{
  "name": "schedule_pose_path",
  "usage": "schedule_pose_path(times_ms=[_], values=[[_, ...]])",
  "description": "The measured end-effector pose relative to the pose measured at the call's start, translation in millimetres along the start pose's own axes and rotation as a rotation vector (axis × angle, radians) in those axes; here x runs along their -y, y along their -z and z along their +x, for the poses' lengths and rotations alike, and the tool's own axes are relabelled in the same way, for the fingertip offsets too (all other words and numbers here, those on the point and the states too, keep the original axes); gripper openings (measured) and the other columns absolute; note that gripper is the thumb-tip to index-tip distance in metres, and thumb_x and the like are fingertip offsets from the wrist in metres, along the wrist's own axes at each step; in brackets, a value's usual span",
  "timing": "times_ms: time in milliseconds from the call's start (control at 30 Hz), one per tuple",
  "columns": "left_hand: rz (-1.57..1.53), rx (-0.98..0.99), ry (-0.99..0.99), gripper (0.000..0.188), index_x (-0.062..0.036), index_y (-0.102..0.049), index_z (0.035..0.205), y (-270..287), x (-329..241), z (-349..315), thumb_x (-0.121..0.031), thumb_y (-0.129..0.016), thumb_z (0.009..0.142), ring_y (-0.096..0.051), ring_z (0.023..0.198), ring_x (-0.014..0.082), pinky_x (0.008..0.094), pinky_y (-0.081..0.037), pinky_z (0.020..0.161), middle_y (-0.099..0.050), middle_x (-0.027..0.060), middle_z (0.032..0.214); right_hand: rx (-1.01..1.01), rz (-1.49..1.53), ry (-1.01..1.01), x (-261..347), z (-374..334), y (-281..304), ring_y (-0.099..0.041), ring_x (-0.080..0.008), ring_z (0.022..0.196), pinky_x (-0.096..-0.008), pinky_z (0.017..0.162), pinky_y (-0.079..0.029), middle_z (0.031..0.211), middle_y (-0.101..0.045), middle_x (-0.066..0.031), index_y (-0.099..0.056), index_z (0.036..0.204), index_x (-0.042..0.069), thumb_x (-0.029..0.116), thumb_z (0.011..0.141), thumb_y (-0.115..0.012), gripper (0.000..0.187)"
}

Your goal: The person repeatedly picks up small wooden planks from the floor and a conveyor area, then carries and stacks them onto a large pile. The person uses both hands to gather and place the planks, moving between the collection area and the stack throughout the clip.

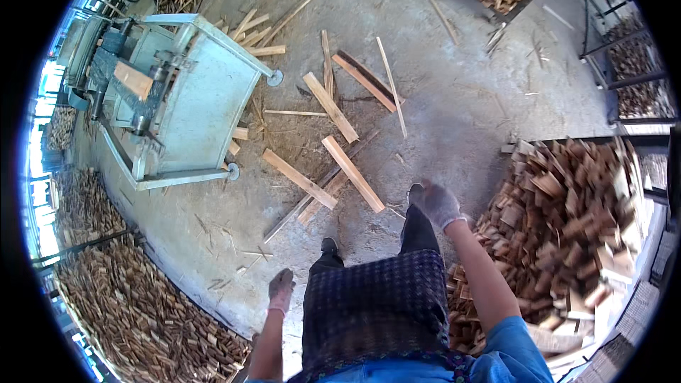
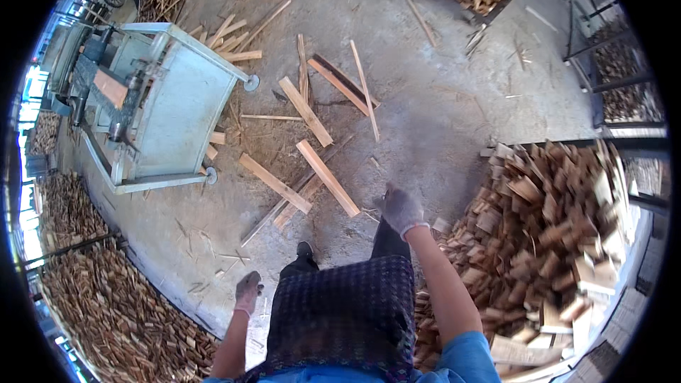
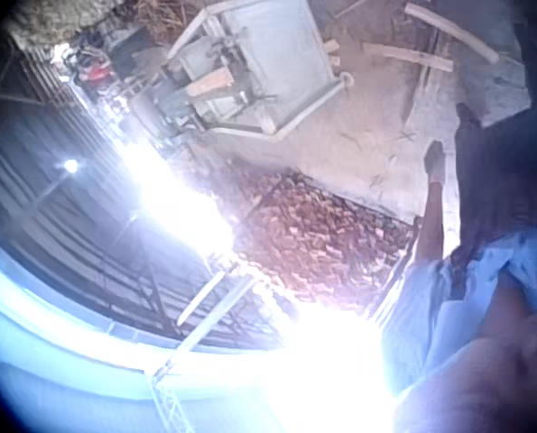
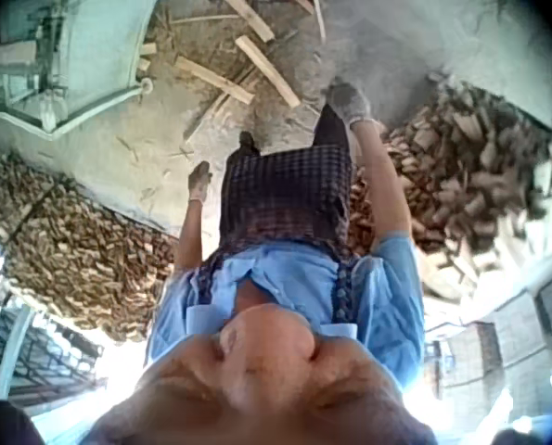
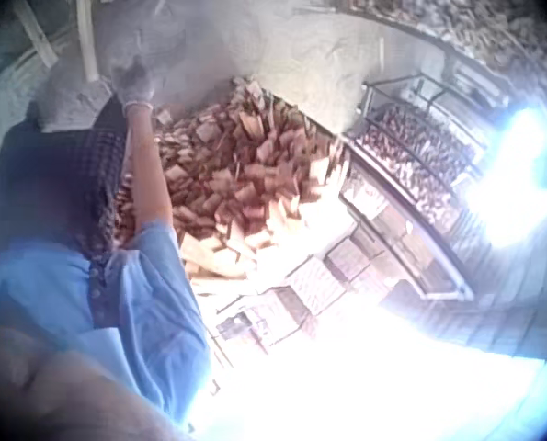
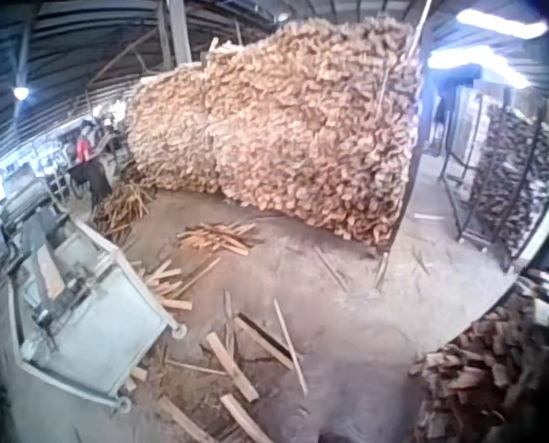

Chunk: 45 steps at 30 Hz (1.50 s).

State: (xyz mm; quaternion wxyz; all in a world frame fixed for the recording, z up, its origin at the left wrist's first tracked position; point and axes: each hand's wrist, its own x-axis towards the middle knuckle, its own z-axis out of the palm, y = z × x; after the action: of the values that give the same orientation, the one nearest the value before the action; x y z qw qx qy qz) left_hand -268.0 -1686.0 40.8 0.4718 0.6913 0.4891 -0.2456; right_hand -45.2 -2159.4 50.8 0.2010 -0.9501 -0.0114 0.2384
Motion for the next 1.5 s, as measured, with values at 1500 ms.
schedule_pose_path(times_ms=[1500], values=[[-1.075,0.11,0.229,0.035,-0.0109,-0.055,0.117,-368,3,351,-0.011,-0.074,0.088,-0.061,0.087,0.0154,0.0353,-0.053,0.074,-0.062,0.0028,0.099,0.218,0.234,-0.105,0,455,-405,-0.067,-0.036,0.112,-0.0482,0.096,-0.055,0.117,-0.069,-0.022,-0.044,0.14,0.0,0.04,0.086,-0.074,0.074]])
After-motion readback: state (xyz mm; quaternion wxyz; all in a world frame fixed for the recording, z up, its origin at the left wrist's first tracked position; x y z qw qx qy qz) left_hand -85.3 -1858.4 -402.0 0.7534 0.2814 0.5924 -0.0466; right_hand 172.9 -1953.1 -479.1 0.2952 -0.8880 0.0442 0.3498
